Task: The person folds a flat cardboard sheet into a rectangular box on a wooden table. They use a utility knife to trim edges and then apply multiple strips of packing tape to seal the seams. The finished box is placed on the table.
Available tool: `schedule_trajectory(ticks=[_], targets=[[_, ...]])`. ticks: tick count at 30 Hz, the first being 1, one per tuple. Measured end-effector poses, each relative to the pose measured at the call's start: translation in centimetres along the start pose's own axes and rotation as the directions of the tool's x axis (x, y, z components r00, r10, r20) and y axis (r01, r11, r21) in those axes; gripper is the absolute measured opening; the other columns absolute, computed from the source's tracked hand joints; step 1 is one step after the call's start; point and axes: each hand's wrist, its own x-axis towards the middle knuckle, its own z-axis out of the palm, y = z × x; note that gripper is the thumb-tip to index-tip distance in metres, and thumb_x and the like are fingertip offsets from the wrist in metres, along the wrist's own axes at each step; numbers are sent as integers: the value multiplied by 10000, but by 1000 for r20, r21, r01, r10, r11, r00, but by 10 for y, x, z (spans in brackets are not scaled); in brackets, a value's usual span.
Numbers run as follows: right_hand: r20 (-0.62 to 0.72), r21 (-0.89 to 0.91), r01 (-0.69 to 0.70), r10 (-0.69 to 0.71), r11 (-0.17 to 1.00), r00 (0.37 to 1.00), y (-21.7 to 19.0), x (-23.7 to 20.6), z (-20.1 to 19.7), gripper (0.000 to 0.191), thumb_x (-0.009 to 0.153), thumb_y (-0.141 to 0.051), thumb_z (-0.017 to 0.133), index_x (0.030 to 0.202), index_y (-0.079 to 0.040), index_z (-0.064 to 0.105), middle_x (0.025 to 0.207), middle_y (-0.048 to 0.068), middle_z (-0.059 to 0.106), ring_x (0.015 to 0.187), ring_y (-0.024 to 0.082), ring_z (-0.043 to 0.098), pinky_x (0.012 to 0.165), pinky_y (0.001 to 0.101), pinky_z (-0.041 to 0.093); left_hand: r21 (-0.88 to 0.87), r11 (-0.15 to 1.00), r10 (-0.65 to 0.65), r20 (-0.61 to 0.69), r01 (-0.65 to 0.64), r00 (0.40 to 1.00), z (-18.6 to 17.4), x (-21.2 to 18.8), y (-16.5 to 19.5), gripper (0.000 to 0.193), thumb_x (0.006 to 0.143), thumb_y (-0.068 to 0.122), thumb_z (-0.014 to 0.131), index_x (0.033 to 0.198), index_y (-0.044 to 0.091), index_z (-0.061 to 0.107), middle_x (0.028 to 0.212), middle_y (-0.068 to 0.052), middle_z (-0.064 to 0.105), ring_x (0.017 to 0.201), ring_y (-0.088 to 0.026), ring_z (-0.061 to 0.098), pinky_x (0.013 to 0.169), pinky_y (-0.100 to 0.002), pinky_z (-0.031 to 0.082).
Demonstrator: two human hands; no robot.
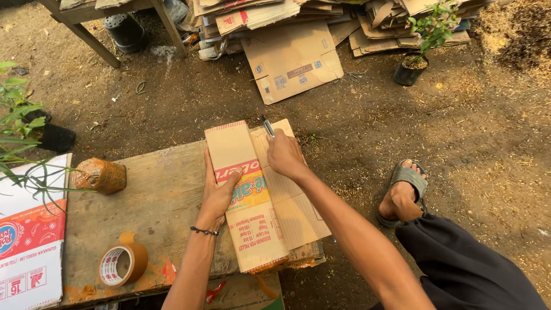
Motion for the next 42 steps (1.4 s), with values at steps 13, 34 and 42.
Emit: schedule_trajectory(ticks=[13,34,42], targets=[[-131,248,2,31,969,991,6,4,60,395,1057,-440,444,1127,-55,492,954,282,711,950,471,678,796,547,498,-263,964,-14,48,26,999,-12,-9,0,1075,871,37,700,1671,253,15,1483,-138,501,1179,-236,660,877,-391,626],[82,-342,219,-203,914,976,-26,-8,17,489,900,-199,630,1342,-27,509,1038,294,680,1011,472,659,826,545,533,-59,998,0,-52,-4,999,-4,-10,3,1146,831,-44,736,1651,237,-15,1413,-178,557,1137,-254,684,854,-410,648],[173,-504,323,-273,801,946,-31,2,22,384,897,-109,607,1266,-9,576,1062,300,683,1036,466,669,856,524,551,-86,996,-13,-55,8,998,-7,-8,2,1149,820,-60,728,1642,236,-18,1412,-179,556,1142,-263,679,853,-417,649]])
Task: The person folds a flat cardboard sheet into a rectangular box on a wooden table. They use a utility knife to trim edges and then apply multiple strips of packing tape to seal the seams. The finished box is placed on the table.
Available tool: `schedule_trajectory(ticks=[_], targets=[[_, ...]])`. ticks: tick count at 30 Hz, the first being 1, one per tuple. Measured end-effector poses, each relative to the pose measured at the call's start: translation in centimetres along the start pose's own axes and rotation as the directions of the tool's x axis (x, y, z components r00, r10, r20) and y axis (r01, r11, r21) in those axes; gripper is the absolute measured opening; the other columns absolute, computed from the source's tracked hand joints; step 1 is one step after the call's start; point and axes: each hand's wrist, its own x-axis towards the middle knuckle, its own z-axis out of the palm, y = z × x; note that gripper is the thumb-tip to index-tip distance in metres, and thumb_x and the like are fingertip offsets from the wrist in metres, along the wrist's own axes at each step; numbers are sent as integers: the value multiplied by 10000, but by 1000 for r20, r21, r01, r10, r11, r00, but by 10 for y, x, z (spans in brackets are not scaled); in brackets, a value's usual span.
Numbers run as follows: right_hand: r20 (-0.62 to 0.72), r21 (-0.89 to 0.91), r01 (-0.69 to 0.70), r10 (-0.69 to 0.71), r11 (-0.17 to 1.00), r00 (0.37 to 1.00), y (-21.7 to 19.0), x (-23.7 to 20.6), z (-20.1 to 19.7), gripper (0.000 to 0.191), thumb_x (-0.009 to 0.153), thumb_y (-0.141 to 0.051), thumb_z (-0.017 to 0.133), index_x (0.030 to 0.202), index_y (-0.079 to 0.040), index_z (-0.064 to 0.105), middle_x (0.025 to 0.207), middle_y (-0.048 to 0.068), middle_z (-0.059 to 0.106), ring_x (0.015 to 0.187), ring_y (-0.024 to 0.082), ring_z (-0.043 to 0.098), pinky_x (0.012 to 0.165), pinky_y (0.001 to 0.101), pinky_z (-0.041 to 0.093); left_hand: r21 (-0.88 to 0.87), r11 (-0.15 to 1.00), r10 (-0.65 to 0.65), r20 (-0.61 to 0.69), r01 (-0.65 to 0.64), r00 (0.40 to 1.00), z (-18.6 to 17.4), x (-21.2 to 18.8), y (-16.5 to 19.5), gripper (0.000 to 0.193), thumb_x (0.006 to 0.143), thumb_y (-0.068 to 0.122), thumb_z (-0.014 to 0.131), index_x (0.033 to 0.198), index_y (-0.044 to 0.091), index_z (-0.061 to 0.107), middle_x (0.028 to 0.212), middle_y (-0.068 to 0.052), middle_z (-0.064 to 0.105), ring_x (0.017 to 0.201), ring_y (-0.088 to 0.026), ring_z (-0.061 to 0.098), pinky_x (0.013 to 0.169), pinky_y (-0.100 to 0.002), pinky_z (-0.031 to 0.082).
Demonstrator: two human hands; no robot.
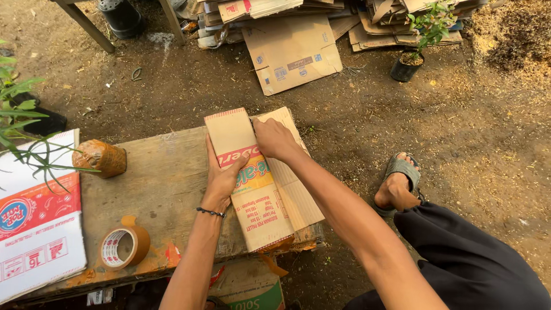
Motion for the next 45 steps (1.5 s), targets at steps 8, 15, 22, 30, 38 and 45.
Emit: schedule_trajectory(ticks=[8,15,22,30,38,45], targets=[[72,34,53,-55,998,996,-1,-40,-5,409,857,-122,618,1254,-30,582,958,290,710,946,476,681,810,540,550,0,1000,19,-16,-19,1000,-5,1,-4,1177,800,-92,727,1642,232,-28,1403,-171,568,1108,-260,688,830,-410,649],[58,125,92,-99,988,993,-3,-116,-1,591,887,-205,654,1419,-7,493,889,317,690,875,485,674,780,527,550,13,1000,-23,-53,23,998,-5,-3,-4,1181,807,-59,748,1649,243,-24,1348,-163,622,1058,-266,705,792,-415,653],[163,-21,23,-19,1000,986,-13,-204,-1,676,875,-65,574,1522,-2,390,769,295,652,778,474,672,687,536,547,26,1000,15,-41,-14,999,-7,-8,-4,1186,799,-49,787,1648,233,8,1376,-169,618,1083,-263,715,806,-407,667],[177,-121,-28,50,992,983,-35,-293,-1,810,777,-17,602,1539,-13,326,861,264,685,786,444,689,670,548,553,76,997,22,-52,-18,998,-7,-11,0,1181,799,-45,788,1653,226,18,1400,-186,606,1087,-268,725,810,-405,680],[152,-125,-81,100,989,983,-45,-348,-4,801,802,-1,561,1563,-79,324,866,226,692,730,427,685,632,561,540,50,998,45,-25,-43,999,-8,-12,-5,1157,823,-47,786,1659,212,30,1413,-188,592,1114,-269,714,832,-422,671],[-114,105,-169,181,980,977,-29,-311,-42,520,947,-128,534,1464,-145,478,836,209,704,717,452,664,617,582,501,-12,1000,-25,-43,25,999,-5,-10,-4,1153,782,-24,752,1645,235,32,1355,-198,604,1078,-285,694,810,-421,642]])
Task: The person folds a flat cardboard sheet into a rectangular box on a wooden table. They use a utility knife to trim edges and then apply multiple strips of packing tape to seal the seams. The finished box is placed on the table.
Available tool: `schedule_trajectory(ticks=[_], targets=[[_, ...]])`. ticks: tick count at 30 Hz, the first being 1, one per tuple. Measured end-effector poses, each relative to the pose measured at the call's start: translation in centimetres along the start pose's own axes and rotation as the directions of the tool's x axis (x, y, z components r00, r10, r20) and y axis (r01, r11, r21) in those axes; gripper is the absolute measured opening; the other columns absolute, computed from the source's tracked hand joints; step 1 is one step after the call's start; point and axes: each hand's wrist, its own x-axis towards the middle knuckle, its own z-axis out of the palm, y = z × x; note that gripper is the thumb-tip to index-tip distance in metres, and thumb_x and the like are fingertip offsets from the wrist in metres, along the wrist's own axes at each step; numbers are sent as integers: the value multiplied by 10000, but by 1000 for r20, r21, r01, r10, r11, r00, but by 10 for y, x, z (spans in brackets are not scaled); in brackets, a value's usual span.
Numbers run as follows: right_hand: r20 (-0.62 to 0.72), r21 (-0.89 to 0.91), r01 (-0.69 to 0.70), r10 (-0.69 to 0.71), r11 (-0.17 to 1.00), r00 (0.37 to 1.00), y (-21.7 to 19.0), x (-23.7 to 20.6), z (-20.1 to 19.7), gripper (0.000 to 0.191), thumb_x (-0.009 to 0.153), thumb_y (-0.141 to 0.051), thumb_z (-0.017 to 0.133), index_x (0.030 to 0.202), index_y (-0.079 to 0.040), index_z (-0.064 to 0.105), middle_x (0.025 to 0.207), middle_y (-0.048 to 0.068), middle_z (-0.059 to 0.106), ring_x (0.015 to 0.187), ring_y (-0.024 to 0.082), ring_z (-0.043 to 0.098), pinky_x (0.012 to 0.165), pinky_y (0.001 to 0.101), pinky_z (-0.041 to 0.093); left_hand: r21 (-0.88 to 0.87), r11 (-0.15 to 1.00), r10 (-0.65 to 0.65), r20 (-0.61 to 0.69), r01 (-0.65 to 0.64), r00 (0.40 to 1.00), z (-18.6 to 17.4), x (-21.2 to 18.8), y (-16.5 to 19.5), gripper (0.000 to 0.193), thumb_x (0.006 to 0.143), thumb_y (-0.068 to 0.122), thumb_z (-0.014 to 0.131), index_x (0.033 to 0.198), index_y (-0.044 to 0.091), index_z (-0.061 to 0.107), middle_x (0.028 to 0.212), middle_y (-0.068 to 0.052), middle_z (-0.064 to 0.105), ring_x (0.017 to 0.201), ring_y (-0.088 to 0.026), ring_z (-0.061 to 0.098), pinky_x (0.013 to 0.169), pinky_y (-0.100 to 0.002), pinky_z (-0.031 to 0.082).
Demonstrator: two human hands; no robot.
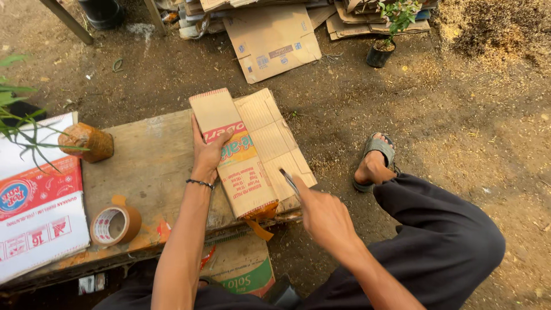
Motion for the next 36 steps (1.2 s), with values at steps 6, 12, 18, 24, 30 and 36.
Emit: schedule_trajectory(ticks=[6,12,18,24,30,36], targets=[[-63,6,74,-74,997,995,-9,180,26,406,981,-168,528,1384,-141,563,878,215,715,844,450,674,716,580,511,28,993,110,40,-112,993,1,1,1,1117,801,0,786,1656,177,90,1408,-164,573,1156,-248,671,884,-401,627],[13,-20,79,-79,997,997,-14,281,60,390,913,-115,559,1300,-86,602,1064,249,697,1008,435,678,840,520,551,94,995,19,-15,-18,1000,4,3,4,1132,777,27,783,1648,209,82,1368,-162,595,1095,-260,686,824,-399,631],[76,-5,128,-127,992,989,-15,297,79,377,923,-190,591,1280,-66,597,1091,257,678,1036,439,664,871,532,538,54,996,76,15,-77,997,2,7,-1,1126,786,16,794,1652,181,96,1382,-153,582,1108,-244,686,825,-388,639],[180,-40,166,-156,985,971,-8,260,78,372,911,-228,620,1236,-48,610,1066,276,679,1022,446,669,864,514,551,41,999,34,-12,-34,999,0,5,-4,1144,777,-2,791,1659,204,91,1338,-183,603,1059,-268,693,798,-401,632],[177,-59,200,-187,978,966,2,163,68,457,947,-125,533,1393,-32,503,885,287,671,873,471,675,744,542,542,38,999,13,-26,-12,1000,0,-2,-1,1143,768,-10,778,1657,211,95,1309,-192,627,1031,-281,706,781,-419,639],[224,-99,181,-155,979,962,7,69,59,622,926,-43,498,1534,-1,375,804,264,659,798,460,673,700,544,532,36,999,21,-18,-20,1000,-4,-3,-3,1136,767,-32,787,1644,226,112,1353,-186,618,1039,-269,725,778,-413,663]])
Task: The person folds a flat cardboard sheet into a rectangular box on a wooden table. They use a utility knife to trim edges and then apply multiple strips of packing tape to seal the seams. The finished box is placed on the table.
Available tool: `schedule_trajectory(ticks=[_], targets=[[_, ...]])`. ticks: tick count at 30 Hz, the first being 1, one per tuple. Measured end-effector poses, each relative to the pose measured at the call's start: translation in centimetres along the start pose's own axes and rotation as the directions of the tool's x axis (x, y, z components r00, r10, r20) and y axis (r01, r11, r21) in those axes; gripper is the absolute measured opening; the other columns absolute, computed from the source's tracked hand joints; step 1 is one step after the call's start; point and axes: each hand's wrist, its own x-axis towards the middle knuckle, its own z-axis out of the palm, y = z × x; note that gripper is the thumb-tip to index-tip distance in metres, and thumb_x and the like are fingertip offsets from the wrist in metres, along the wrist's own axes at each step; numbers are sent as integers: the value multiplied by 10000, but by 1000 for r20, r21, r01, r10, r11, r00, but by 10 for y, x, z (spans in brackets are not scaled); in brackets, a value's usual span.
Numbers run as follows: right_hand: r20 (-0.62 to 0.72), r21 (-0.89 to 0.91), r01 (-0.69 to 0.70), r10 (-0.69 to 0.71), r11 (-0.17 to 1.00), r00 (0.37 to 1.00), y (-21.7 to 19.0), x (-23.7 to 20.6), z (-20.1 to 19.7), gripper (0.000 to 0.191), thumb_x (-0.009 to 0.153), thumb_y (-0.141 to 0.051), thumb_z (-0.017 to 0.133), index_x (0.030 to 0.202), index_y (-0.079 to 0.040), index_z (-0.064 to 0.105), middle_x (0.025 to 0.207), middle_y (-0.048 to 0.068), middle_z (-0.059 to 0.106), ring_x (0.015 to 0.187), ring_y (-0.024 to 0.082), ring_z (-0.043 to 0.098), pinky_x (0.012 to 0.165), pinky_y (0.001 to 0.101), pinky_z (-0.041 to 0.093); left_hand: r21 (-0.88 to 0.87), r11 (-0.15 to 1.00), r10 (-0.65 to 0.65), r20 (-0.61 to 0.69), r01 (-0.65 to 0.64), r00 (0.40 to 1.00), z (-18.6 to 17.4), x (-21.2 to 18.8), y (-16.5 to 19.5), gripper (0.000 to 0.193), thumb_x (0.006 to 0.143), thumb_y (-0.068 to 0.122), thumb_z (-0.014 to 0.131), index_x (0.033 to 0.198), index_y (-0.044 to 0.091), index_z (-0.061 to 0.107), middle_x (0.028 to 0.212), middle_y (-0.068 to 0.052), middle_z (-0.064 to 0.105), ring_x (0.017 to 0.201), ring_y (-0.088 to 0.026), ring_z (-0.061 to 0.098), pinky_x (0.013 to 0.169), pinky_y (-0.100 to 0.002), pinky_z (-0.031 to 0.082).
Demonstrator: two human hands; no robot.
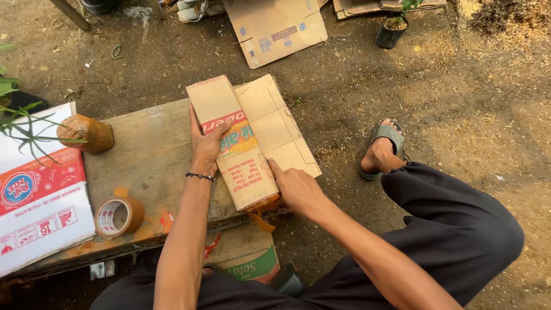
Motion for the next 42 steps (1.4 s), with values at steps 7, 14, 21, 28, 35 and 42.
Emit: schedule_trajectory(ticks=[7,14,21,28,35,42], targets=[[0,-101,-26,26,995,1000,-12,-57,10,735,839,6,529,1547,-15,334,868,230,696,777,404,701,671,518,561,-15,999,32,-1,-32,999,0,0,-1,1124,783,-65,779,1648,233,126,1412,-179,598,1057,-278,737,777,-414,681],[58,-181,-88,100,979,993,-24,-96,21,795,851,-30,547,1585,-25,241,882,191,706,710,361,710,600,495,567,-48,999,21,-12,-21,1000,3,-2,3,1135,779,-87,770,1646,240,115,1398,-190,599,1029,-282,740,754,-416,682],[67,-193,-174,189,966,980,-33,-123,29,762,892,-60,550,1592,-91,253,901,159,705,685,336,712,573,492,561,-57,998,15,-5,-15,1000,2,-4,3,1131,775,-77,773,1648,231,124,1378,-186,606,1021,-288,733,748,-425,678],[-329,539,-227,450,811,830,-6,-146,45,217,1029,-132,528,1237,-87,569,751,73,695,583,222,683,529,379,507,-52,998,29,25,-28,999,0,-1,3,1121,803,-45,783,1658,231,112,1378,-169,612,1079,-264,716,791,-402,664],[-142,928,-188,772,321,620,67,-49,57,506,930,-281,784,1242,6,508,953,95,573,708,104,490,562,295,425,-64,998,21,49,-18,999,2,2,1,1136,805,-55,761,1663,243,79,1349,-188,617,1046,-277,721,768,-421,663],[-138,848,-251,651,467,746,65,-11,22,300,826,-291,825,917,-12,760,734,21,733,630,78,644,570,281,514,-23,1000,-12,52,13,999,2,6,-1,1168,817,-48,750,1668,259,10,1352,-194,616,1035,-274,715,767,-425,656]])
